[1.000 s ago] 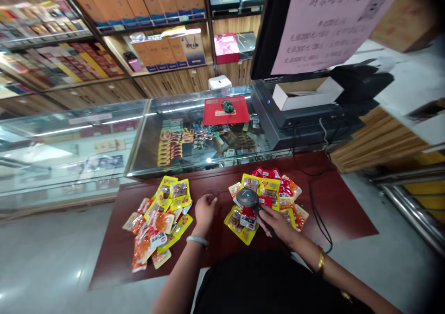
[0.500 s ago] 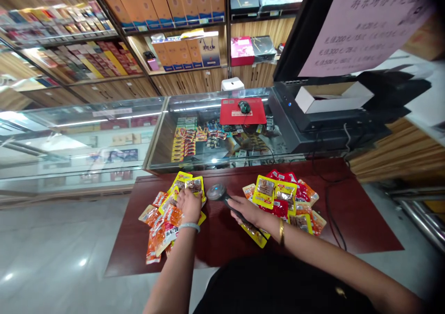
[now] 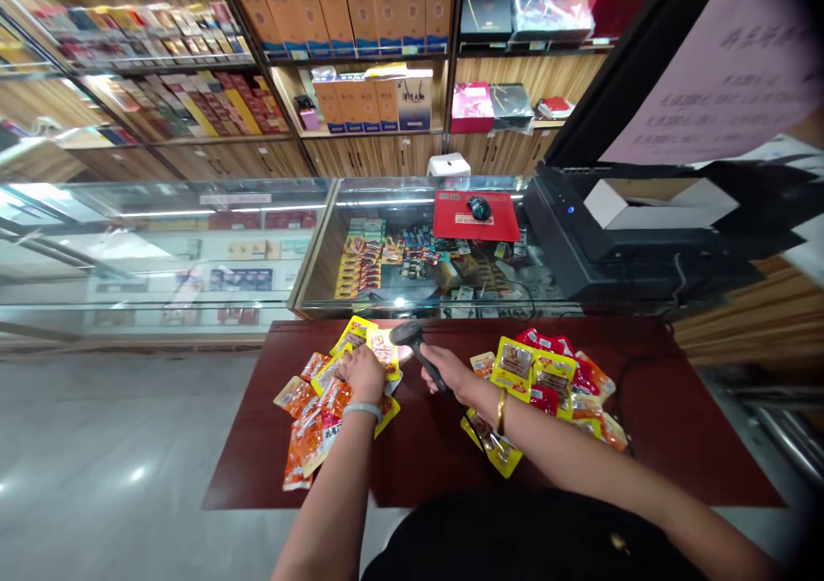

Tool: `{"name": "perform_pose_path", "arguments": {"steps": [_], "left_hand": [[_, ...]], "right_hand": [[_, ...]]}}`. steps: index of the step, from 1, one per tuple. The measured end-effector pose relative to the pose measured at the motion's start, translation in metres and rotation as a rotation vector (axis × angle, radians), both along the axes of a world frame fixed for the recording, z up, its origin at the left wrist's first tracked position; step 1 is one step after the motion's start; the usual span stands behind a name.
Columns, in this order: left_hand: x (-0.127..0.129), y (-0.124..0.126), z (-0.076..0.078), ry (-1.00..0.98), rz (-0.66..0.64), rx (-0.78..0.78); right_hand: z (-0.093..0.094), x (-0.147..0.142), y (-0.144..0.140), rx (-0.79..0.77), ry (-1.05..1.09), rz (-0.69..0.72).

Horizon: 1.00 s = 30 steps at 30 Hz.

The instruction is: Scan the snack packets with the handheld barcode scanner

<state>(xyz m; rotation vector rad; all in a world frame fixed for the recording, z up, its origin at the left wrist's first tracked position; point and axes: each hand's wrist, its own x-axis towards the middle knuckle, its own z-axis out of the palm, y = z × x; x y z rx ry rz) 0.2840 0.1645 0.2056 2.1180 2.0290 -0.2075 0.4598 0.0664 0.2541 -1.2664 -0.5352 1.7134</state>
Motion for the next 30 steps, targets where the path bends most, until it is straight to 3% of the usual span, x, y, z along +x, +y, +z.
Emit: {"name": "perform_pose_path", "arguments": {"steps": [4,6,11,15,23,30], "left_hand": [[0.0,-0.002,0.008,-0.08,-0.04,0.042],[0.002,-0.007,0.006,-0.209,0.013,0.03],[0.022,-0.038,-0.009,-0.906,0.296,-0.151],[0.051,-0.074,-0.009,-1.227,0.365,-0.226],[0.096,-0.11,0.009,-1.462,0.36,-0.333],[0.134,-0.134,0.004,-1.454,0.358,-0.471]], "right_hand": [[0.01,0.016,-0.015,-0.007,-0.015,-0.04],[0.018,0.026,-0.027,-0.001,-0.017,-0.056],[0.034,0.05,-0.069,0.031,-0.022,-0.115],[0.036,0.065,-0.103,0.061,-0.034,-0.171],[0.036,0.089,-0.147,0.053,-0.054,-0.254],[0.036,0.107,-0.176,0.033,-0.037,-0.3]]}}
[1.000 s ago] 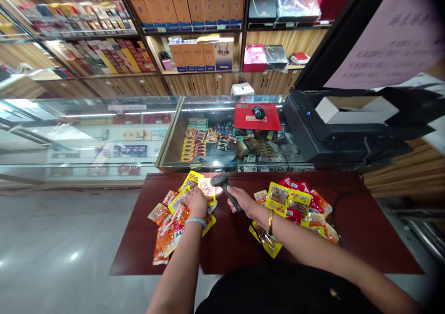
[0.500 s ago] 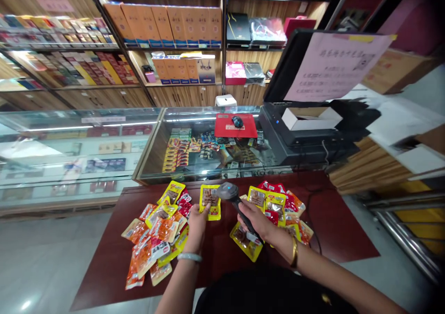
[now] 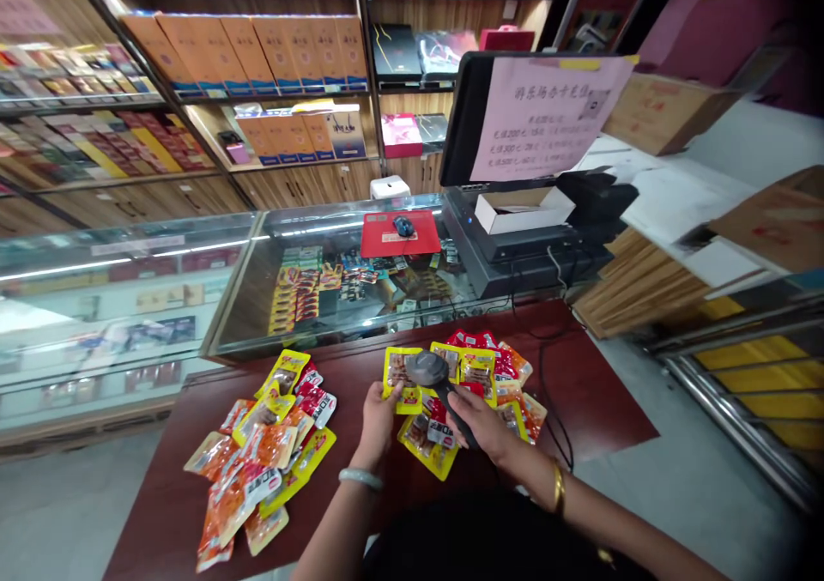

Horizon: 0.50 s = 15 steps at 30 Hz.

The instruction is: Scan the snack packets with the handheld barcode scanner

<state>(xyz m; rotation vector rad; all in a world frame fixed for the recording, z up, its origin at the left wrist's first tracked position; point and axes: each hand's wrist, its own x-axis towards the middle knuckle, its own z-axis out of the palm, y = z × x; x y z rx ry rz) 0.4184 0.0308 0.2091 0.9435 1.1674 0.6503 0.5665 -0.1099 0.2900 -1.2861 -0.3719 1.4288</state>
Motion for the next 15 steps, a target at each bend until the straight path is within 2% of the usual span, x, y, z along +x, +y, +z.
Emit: {"name": "perform_pose_path", "arguments": {"steps": [5,8,11,15], "left_hand": [[0.032,-0.029,-0.013,-0.01,-0.116,0.015],[0.031,-0.033,-0.022,0.014,-0.188,0.01],[0.006,-0.025,-0.027,0.088,-0.133,0.018],[-0.054,-0.007,-0.025,0.158,-0.006,0.066]], "right_hand": [[-0.006,-0.003,-0.005,-0.046,0.014,0.031],[-0.011,-0.012,0.003,-0.047,0.018,0.107],[-0.016,-0.027,0.015,-0.051,0.002,0.199],[-0.019,-0.052,0.035,-0.058,-0.015,0.316]]}}
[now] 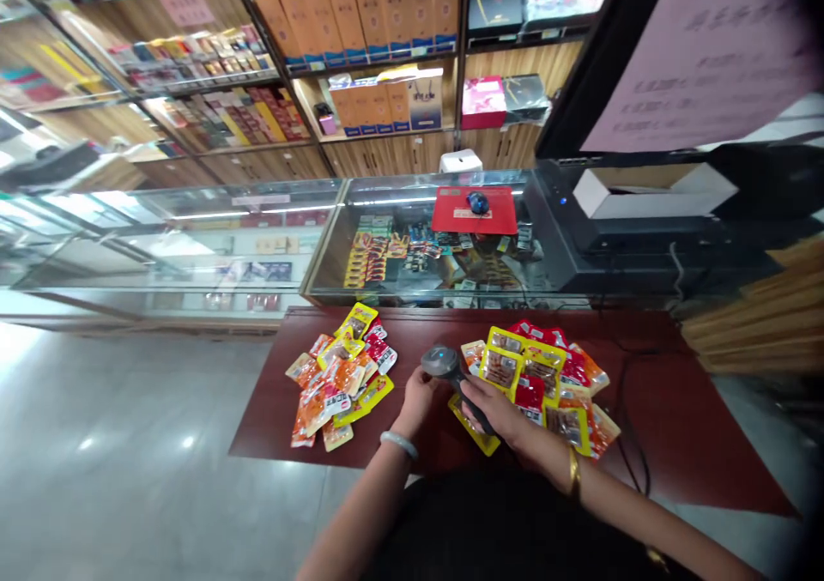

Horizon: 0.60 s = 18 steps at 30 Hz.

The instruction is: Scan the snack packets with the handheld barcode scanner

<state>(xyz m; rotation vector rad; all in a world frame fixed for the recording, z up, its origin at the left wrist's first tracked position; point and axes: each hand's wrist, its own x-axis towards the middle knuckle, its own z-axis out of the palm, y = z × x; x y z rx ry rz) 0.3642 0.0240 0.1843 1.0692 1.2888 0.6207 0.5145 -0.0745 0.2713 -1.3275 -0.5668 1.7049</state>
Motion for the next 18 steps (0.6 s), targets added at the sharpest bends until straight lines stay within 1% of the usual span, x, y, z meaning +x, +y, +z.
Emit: {"name": "perform_pose_path", "arguments": {"steps": [3,6,8,10,12,13,15,18], "left_hand": [[-0.054,0.014,0.004,0.088,0.098,0.043],[-0.11,0.027,0.008,0.244,0.235,0.084],[-0.143,0.032,0.009,0.398,0.329,0.103],[-0.168,0.036,0.01,0.649,0.37,0.132],[-0.182,0.039,0.011,0.917,0.354,0.154],[-0.186,0.042,0.01,1.011,0.335,0.155],[-0.189,0.048,0.009,1.098,0.317,0.15],[-0.194,0.061,0.007,1.165,0.322,0.143]], "right_hand": [[-0.001,-0.021,0.018,-0.004,-0.02,0.09],[-0.006,-0.045,0.037,0.011,-0.038,0.169],[-0.011,-0.062,0.05,0.014,-0.039,0.212],[-0.016,-0.078,0.064,0.007,-0.035,0.245],[-0.02,-0.093,0.075,-0.001,-0.034,0.272],[-0.02,-0.099,0.08,-0.003,-0.035,0.284],[-0.02,-0.108,0.087,-0.006,-0.041,0.306],[-0.018,-0.113,0.092,-0.008,-0.052,0.324]]}}
